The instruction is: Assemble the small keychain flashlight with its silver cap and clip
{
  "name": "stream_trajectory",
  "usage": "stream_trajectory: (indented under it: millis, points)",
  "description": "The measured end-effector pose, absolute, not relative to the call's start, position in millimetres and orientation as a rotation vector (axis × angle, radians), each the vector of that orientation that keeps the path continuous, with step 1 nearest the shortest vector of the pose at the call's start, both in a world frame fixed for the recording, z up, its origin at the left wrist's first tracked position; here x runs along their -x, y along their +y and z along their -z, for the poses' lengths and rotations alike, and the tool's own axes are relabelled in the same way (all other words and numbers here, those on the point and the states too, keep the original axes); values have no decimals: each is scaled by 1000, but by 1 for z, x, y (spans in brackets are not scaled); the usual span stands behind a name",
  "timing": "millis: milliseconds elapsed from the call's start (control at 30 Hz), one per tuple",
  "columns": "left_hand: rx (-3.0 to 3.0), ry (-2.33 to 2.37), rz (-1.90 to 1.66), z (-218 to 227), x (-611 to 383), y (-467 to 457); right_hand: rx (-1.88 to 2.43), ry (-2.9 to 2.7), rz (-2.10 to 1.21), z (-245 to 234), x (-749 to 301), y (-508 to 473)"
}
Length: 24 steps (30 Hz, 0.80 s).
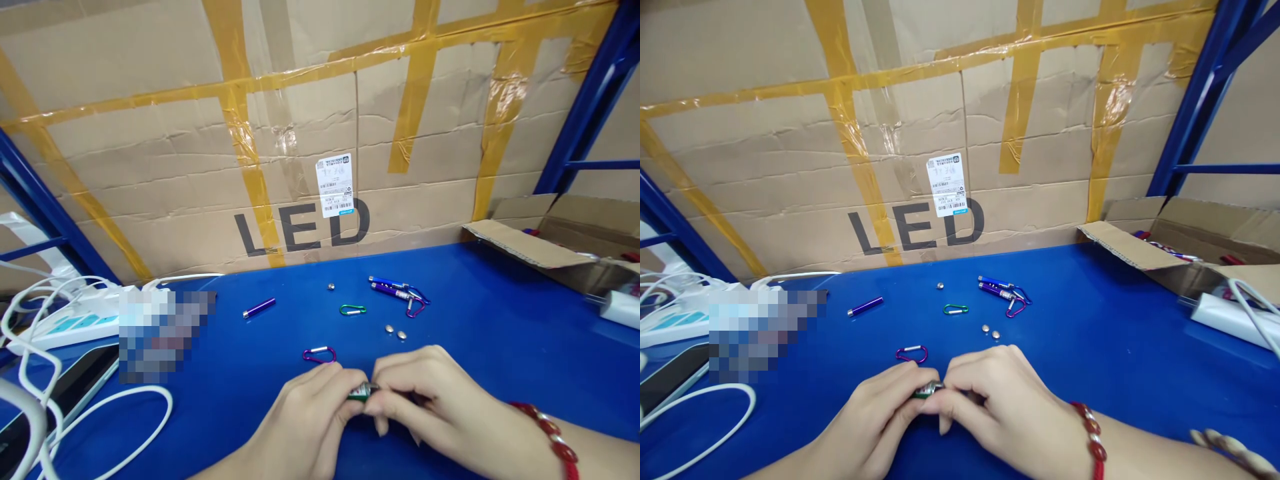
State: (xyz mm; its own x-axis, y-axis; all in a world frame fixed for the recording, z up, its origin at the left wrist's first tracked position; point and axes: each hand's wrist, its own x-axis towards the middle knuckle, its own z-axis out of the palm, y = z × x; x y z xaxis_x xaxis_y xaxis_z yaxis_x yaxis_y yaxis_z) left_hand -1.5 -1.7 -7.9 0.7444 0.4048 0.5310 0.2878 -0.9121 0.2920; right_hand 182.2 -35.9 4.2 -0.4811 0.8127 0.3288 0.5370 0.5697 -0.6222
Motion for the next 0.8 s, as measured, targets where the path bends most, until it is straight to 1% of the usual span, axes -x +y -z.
stream_trajectory:
  millis: [267, 433, 800]
  points:
    - [-2548, 625, -893, 13, 2, -2, 1199, -2194, -718, -11, -184, -27]
    - [-2542, 605, -868, 14, 2, -2, 1239, -2195, -659, -9, -185, -28]
    - [-2457, 566, -756, 10, 2, -1, 1132, -2293, -518, -7, -187, -29]
